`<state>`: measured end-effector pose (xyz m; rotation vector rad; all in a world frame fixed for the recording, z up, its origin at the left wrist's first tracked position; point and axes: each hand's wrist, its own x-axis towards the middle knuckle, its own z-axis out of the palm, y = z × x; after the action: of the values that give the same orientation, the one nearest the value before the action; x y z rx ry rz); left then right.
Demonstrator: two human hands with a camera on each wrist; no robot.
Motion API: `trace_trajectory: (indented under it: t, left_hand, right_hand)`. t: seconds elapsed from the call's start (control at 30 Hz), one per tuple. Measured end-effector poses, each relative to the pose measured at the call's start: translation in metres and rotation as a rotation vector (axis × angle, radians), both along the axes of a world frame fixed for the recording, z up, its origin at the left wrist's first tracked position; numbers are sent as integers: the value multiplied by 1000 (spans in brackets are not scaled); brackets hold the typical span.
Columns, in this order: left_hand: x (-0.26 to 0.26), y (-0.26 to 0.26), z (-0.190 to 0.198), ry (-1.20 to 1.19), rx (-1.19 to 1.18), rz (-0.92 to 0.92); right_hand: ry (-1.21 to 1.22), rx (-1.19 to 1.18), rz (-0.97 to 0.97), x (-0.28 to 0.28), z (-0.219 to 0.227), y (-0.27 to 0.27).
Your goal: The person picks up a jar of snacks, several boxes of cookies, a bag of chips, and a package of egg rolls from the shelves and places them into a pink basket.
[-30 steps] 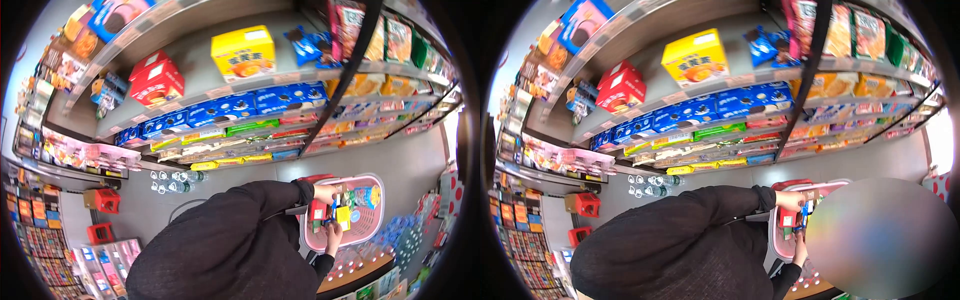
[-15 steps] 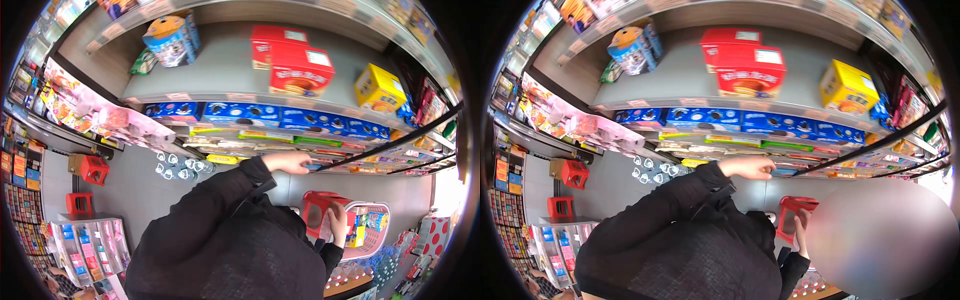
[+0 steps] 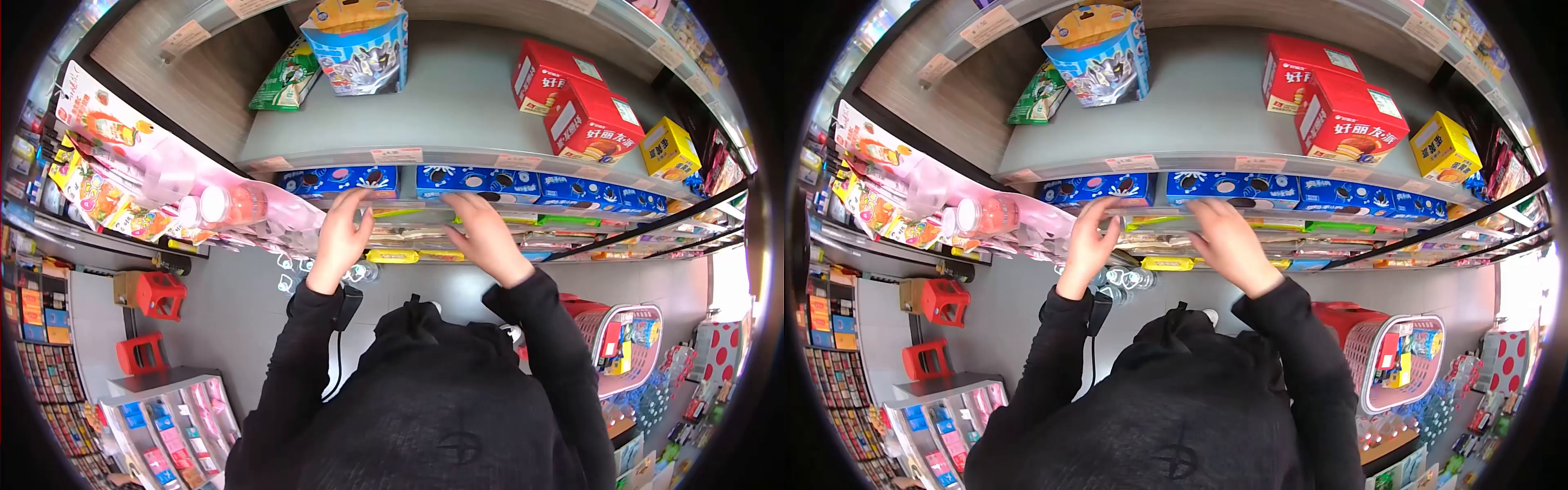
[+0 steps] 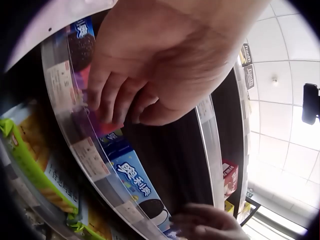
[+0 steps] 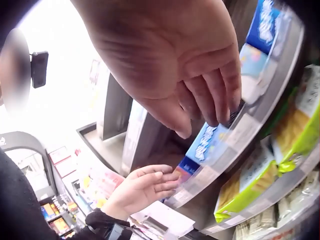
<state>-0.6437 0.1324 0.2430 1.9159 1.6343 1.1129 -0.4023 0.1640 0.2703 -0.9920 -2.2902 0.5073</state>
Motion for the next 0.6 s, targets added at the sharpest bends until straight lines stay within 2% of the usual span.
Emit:
trace_trajectory:
  t: [0.03,0.07,0.13,0.27,0.37,0.47,0.53,0.6]
  left_hand:
    - [-2,0,3,166,146,37]
    - [-2,2,5,167,149,28]
    - [0,6,6,401,161,106]
    - [-6,17,-3,580,80,83]
    - [-12,25,-6,599,81,66]
    - [-15,32,0,634,68,37]
    - [-17,37,3,663,61,16]
    - [-19,40,4,685,99,26]
  right_hand:
    - [-29,100,37,-18,-5,9]
    - [-58,202,73,-34,-11,17]
    - [-64,271,72,-64,-13,27]
    - [-139,326,-105,-89,-29,43]
    - [-171,265,-139,-92,-35,50]
    - [-158,396,-132,-93,-40,54]
    - [-192,271,-108,-96,-41,58]
    - [-185,264,-102,-95,-40,60]
